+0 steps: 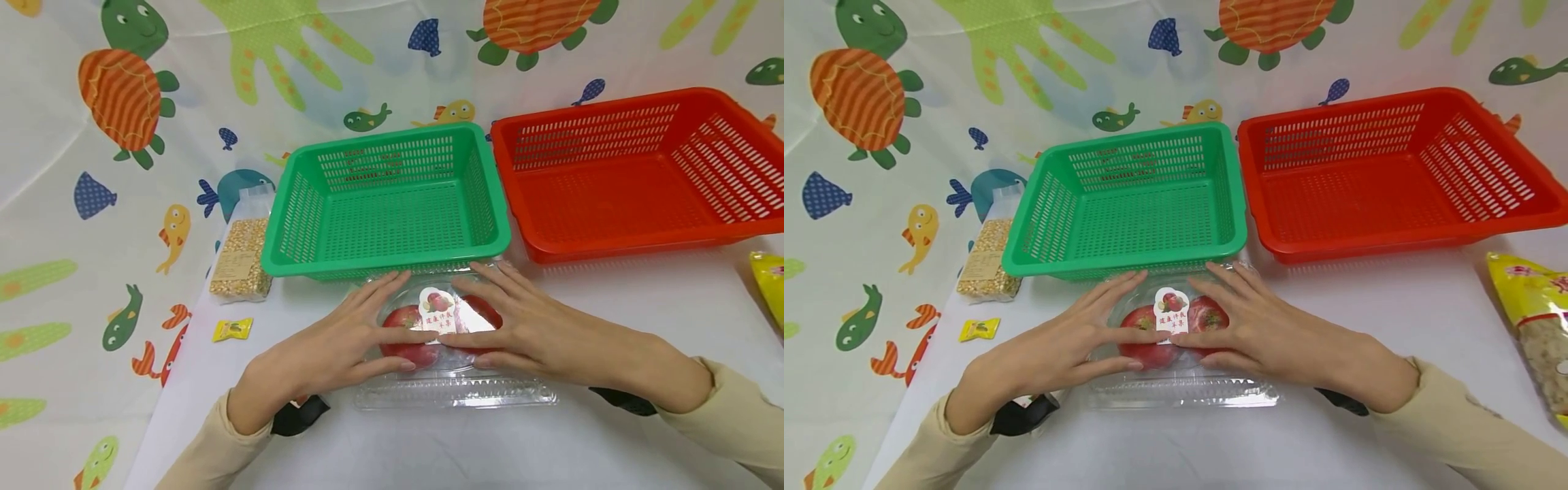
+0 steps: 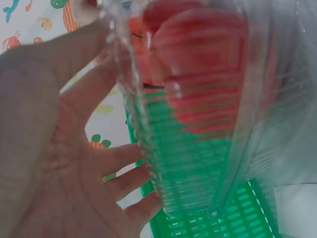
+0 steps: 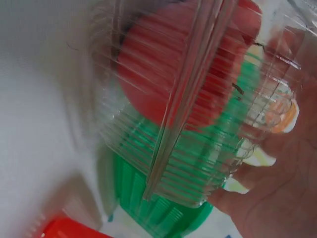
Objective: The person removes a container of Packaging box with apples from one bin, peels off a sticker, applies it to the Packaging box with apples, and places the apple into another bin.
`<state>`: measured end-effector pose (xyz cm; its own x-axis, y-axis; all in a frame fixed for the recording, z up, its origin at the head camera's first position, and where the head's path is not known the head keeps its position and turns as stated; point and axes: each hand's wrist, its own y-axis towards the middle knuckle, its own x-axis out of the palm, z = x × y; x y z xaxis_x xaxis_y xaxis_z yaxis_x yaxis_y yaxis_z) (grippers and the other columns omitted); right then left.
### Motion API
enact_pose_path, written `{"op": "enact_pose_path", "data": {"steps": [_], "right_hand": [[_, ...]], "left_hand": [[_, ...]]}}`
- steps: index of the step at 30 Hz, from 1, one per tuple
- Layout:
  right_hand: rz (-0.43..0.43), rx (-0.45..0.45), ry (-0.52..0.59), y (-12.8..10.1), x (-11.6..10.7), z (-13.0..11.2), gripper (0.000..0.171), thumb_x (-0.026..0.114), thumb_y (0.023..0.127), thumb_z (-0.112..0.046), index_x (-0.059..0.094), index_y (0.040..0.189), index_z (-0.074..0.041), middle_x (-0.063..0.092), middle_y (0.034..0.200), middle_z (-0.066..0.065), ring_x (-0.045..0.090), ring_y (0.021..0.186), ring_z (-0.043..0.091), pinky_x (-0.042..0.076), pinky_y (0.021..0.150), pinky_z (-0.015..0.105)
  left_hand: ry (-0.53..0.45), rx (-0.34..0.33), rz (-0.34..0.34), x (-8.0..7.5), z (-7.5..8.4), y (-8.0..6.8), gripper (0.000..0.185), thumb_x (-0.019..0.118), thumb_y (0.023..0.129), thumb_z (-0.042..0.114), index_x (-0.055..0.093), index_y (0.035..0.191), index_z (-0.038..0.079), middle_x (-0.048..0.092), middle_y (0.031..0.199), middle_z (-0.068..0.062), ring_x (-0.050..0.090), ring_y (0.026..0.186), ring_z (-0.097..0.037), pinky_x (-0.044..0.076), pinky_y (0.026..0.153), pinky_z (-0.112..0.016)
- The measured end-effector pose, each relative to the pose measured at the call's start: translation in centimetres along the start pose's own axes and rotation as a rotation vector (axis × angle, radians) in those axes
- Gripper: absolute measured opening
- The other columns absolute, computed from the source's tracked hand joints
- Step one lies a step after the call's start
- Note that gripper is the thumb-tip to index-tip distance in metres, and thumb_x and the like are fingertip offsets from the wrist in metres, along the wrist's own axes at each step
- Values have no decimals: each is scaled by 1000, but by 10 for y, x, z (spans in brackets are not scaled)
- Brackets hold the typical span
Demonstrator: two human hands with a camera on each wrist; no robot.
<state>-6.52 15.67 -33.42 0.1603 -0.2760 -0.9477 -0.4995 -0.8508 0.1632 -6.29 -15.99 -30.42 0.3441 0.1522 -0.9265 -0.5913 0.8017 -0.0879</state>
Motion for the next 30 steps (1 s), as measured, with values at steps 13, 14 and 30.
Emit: {"op": "enact_pose_path", "data": {"steps": [13, 14, 30], "right_hand": [[-40, 52, 143, -4, -6, -2, 53, 65, 102, -43, 51, 153, -47, 32, 166, 5, 18, 155, 41, 22, 121, 68], [-38, 81, 199, -4, -8, -1, 53, 64, 103, -42, 51, 153, -46, 33, 166, 3, 22, 154, 38, 29, 118, 69], [201, 617, 496, -41, -26, 20, 13, 62, 106, -16, 64, 117, -9, 68, 94, 0, 68, 76, 11, 60, 67, 27]], "left_hand": [[-58, 13, -10, -1, -3, -3, 37, 67, 102, 42, 69, 138, 36, 21, 172, -16, 11, 160, -35, 19, 125, -61], [-73, 13, -7, -1, -4, -4, 37, 67, 103, 42, 69, 139, 35, 21, 172, -15, 12, 160, -34, 18, 126, -61], [-640, -428, 348, -14, -36, -27, 22, 58, 109, 23, 64, 117, 3, 67, 115, -12, 68, 107, -31, 59, 92, -35]]}}
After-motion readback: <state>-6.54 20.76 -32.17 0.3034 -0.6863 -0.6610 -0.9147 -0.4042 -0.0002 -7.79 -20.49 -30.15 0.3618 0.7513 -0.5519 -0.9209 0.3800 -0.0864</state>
